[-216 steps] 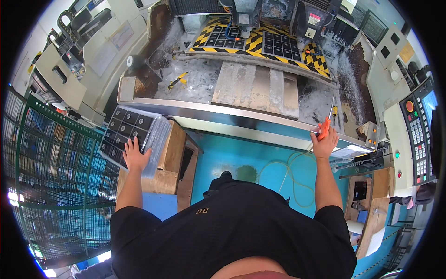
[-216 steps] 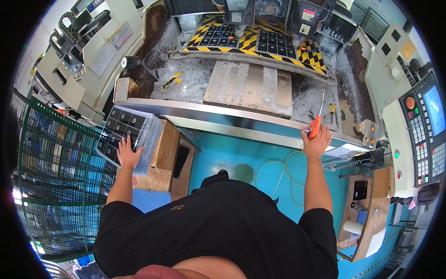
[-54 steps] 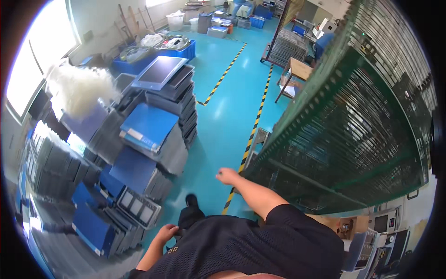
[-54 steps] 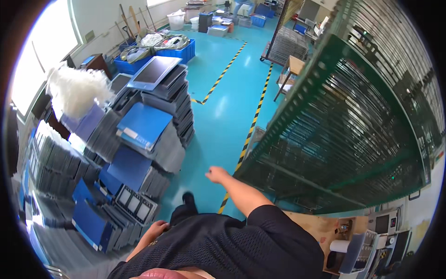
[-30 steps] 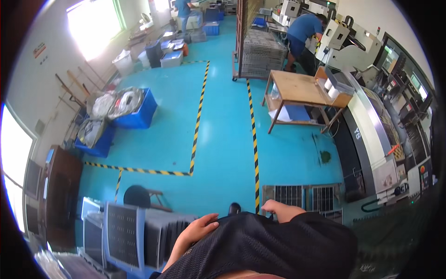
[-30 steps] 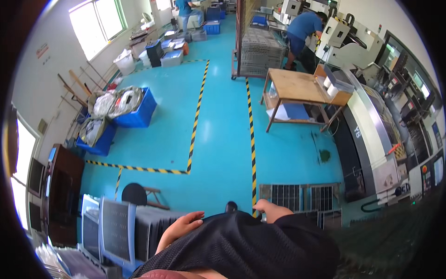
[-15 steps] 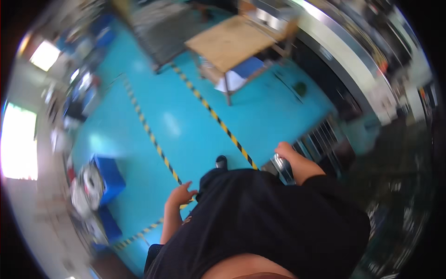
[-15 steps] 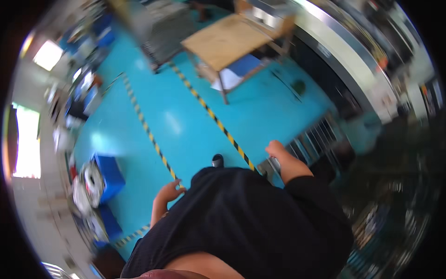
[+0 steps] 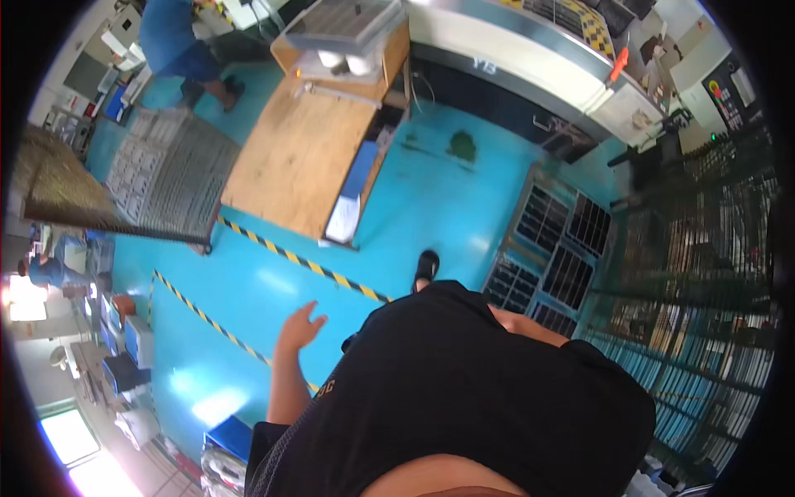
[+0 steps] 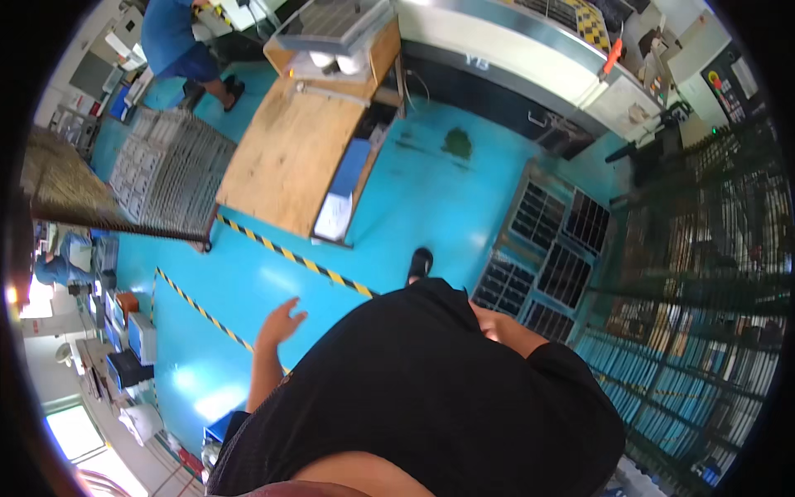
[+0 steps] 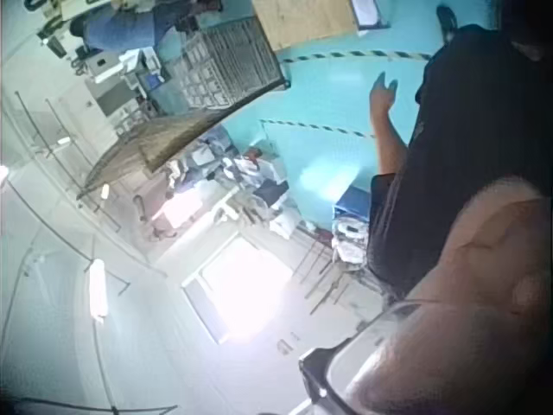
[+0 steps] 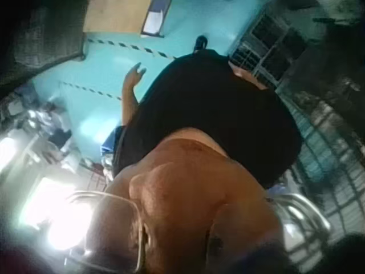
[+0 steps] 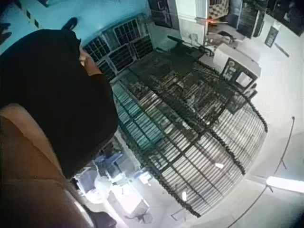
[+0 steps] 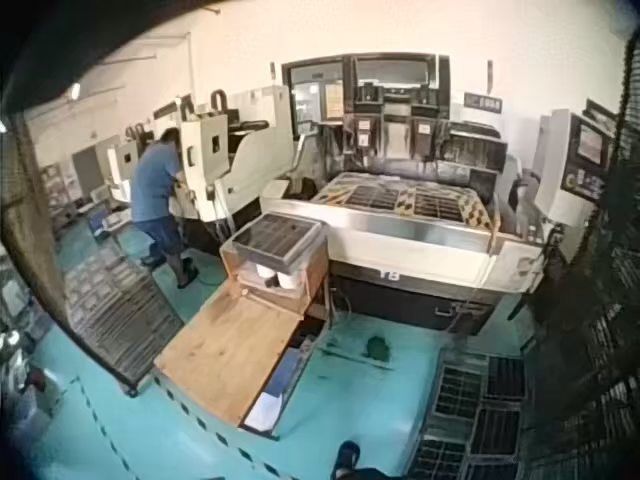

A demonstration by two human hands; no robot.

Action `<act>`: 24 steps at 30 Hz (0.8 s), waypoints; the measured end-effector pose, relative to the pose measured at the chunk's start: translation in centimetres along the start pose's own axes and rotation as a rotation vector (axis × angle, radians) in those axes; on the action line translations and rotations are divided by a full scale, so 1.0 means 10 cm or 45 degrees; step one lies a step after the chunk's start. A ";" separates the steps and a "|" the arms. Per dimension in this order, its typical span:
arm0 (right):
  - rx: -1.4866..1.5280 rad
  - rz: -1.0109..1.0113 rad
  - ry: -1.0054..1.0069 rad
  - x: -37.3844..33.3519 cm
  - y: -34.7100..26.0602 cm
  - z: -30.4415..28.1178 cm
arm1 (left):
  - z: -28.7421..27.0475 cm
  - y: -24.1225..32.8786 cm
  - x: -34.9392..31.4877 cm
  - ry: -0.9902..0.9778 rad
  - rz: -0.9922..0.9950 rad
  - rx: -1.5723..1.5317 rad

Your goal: The person operates a control panel, uses an air gun to spray a machine bed, and removes glass panels to a rack. Then, they spray the machine bed again, lay down new glass panels, and spray them before moving them to a table.

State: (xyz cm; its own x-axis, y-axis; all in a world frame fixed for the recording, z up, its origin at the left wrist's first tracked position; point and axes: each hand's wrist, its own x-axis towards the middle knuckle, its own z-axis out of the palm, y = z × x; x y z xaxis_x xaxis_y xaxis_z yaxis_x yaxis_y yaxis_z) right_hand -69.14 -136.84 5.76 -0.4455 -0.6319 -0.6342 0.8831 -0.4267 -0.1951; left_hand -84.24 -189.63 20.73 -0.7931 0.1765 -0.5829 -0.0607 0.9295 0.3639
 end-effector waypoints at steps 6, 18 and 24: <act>-0.223 -0.760 1.177 -0.14 -3.34 -0.07 | -0.59 0.82 1.49 -0.361 0.099 -0.018; -0.457 -0.989 1.870 -0.95 -6.42 -0.56 | -2.25 2.07 4.94 -0.263 0.415 -0.448; -0.625 -1.154 2.356 -2.15 -7.55 -2.37 | -3.20 3.01 6.01 -0.171 0.445 -0.776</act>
State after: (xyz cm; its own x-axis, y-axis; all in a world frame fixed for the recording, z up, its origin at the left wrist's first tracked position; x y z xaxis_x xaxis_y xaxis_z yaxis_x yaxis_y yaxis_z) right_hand -122.73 -75.69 16.39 -0.3113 0.9496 -0.0357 0.6523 0.1862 -0.7348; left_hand -153.14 -161.40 19.96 -0.7487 0.5061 -0.4282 -0.1754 0.4717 0.8642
